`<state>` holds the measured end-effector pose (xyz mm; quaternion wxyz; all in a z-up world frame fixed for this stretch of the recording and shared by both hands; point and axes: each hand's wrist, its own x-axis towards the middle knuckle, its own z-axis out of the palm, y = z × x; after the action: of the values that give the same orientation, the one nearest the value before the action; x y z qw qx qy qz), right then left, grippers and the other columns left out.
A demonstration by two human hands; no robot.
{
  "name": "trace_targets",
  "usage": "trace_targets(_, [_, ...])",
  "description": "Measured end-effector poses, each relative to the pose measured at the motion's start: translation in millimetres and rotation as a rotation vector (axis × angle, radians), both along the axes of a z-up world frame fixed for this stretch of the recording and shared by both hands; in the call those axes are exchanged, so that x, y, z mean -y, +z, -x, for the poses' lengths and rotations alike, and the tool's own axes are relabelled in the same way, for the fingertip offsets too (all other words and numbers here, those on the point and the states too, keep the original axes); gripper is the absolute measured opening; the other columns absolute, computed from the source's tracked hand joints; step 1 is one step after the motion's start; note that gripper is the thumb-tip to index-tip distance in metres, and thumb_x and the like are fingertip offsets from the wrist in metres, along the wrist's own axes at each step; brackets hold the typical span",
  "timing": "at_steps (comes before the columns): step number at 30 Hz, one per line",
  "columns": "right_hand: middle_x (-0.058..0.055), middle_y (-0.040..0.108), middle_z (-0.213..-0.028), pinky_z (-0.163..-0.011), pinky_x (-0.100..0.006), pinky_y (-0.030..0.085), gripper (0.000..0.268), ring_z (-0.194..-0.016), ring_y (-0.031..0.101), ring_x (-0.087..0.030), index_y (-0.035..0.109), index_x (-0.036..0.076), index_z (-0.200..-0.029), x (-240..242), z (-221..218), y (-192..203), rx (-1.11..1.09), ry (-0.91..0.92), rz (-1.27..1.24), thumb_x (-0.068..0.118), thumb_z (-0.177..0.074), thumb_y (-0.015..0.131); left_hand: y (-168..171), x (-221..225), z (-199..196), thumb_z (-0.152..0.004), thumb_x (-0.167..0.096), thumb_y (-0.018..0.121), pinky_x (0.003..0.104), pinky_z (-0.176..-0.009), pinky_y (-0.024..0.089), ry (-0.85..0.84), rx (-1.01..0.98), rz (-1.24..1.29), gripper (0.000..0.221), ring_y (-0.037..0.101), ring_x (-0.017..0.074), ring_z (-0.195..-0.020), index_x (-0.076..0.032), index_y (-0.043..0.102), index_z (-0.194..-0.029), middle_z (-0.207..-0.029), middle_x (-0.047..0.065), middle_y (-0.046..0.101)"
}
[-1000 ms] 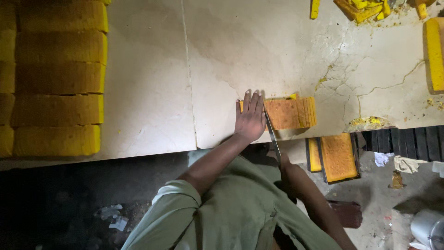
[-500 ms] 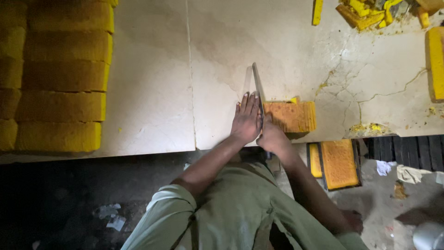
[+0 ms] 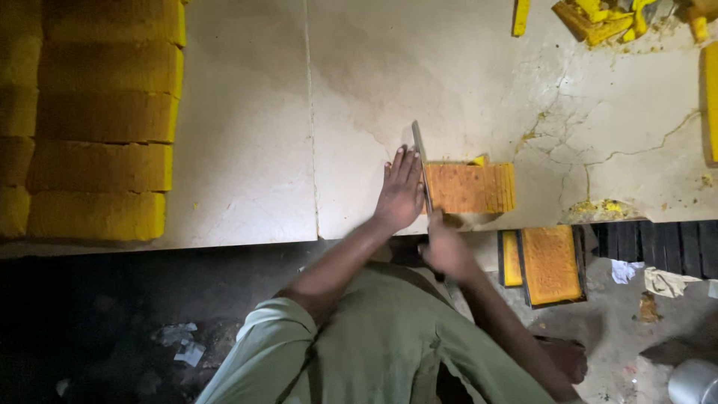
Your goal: The person uses a long knife to slice rectangular yellow food blocks into smaller strips on a white countertop. The person repeatedly cuts the blocks, stacks the resulting strips, and places them into a black tray.
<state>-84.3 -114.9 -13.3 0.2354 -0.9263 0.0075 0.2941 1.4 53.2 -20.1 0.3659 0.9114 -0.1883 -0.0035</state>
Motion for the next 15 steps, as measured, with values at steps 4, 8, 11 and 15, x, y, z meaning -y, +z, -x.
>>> trace_targets(4, [-0.030,0.071,-0.102,-0.081,-0.050,0.057,0.058,-0.097,0.069,-0.048,0.048,-0.004,-0.121,-19.5,-53.9,35.0,0.154,0.040,-0.080,0.008,-0.071,0.073,-0.3,-7.1,1.1,-0.098,-0.016,0.049,0.056,-0.129,0.016,-0.015,0.101,0.035,0.067,0.011,0.0511,-0.155,0.013,0.029,-0.155,-0.165,0.032,0.021])
trace_targets(8, [-0.035,0.068,-0.107,-0.086,-0.049,0.059,0.099,-0.098,0.072,-0.046,0.010,-0.010,-0.155,-34.0,-15.8,74.5,-0.083,-0.042,0.062,0.012,-0.078,0.069,-1.5,-6.6,5.4,-0.097,-0.018,0.050,0.053,-0.129,0.014,-0.003,0.095,-0.063,0.067,0.012,0.0506,-0.155,0.014,0.031,-0.153,-0.163,0.032,0.023])
trace_targets(11, [-0.033,0.067,-0.113,-0.087,-0.052,0.053,0.082,-0.103,0.066,-0.049,0.034,0.001,-0.140,-14.6,45.5,84.5,-0.005,0.029,-0.222,0.013,-0.071,0.078,-0.2,-5.3,2.4,-0.098,-0.020,0.050,0.052,-0.130,0.014,-0.009,0.056,-0.075,0.066,0.012,0.0497,-0.155,0.013,0.031,-0.153,-0.163,0.031,0.024])
trace_targets(15, [-0.036,0.066,-0.107,-0.083,-0.054,0.055,0.075,-0.097,0.066,-0.052,0.034,-0.005,-0.133,2.5,82.5,42.9,0.031,0.081,-0.139,0.014,-0.076,0.079,-3.0,-2.5,2.5,-0.100,-0.019,0.048,0.053,-0.130,0.015,-0.007,0.088,-0.072,0.065,0.012,0.0492,-0.156,0.015,0.030,-0.152,-0.163,0.033,0.023])
